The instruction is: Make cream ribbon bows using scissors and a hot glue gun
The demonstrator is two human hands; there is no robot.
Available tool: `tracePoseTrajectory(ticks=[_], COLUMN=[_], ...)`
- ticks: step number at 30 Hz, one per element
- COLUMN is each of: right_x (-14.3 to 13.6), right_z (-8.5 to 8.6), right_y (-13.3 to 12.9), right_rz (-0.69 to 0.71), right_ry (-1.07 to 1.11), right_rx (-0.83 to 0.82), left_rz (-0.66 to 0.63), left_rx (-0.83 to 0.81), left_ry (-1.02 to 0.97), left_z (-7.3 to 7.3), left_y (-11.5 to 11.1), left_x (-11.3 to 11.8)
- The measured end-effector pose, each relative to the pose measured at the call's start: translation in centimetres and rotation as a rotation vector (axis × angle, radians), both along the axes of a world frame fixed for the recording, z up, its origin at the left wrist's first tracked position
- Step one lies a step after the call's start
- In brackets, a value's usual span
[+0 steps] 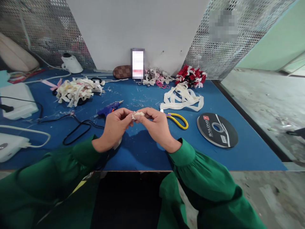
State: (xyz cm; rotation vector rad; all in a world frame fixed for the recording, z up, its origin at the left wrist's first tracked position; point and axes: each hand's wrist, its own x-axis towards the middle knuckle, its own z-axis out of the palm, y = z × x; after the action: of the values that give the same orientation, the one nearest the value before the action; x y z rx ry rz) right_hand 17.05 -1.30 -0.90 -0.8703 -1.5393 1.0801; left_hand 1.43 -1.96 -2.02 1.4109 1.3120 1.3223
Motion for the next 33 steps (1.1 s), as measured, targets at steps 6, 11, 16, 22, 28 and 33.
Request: tracePoseTrajectory(ticks=[6, 11, 16, 22, 28, 33], right_x=[-0.1, 0.0, 0.0, 0.1, 0.2, 1.2], right_z=[-0.3, -0.4, -0.5, -0.6, -0.2, -0.2], right_y=[0.2, 0.3, 0.5, 0.8, 0.6, 1.3], right_rz=[-0.130, -0.211, -0.265, -0.199, -0.294, -0.299], right_ry=[-0.049, -0.095, -0.132, -0.134, -0.158, -0.058], right_rx=[0.088, 0.131, 0.133, 0.012, 0.073, 0.052], left_rz=[-0.050, -0.122, -0.153, -0.149, -0.188, -0.199], left_rx=[-0.033, -0.060, -0.010, 0.089, -0.038, -0.146], left_ry=[-0.118, -0.177, -0.153, -0.025, -0.120, -0.246], left_z=[0.0, 0.3, 0.0, 0.0, 0.1, -0.4], left_y=[-0.1, -0.3, -0.2, -0.2, -0.1, 0.3], left_x=[0.3, 0.4, 0.3, 0.1, 0.4, 0.4])
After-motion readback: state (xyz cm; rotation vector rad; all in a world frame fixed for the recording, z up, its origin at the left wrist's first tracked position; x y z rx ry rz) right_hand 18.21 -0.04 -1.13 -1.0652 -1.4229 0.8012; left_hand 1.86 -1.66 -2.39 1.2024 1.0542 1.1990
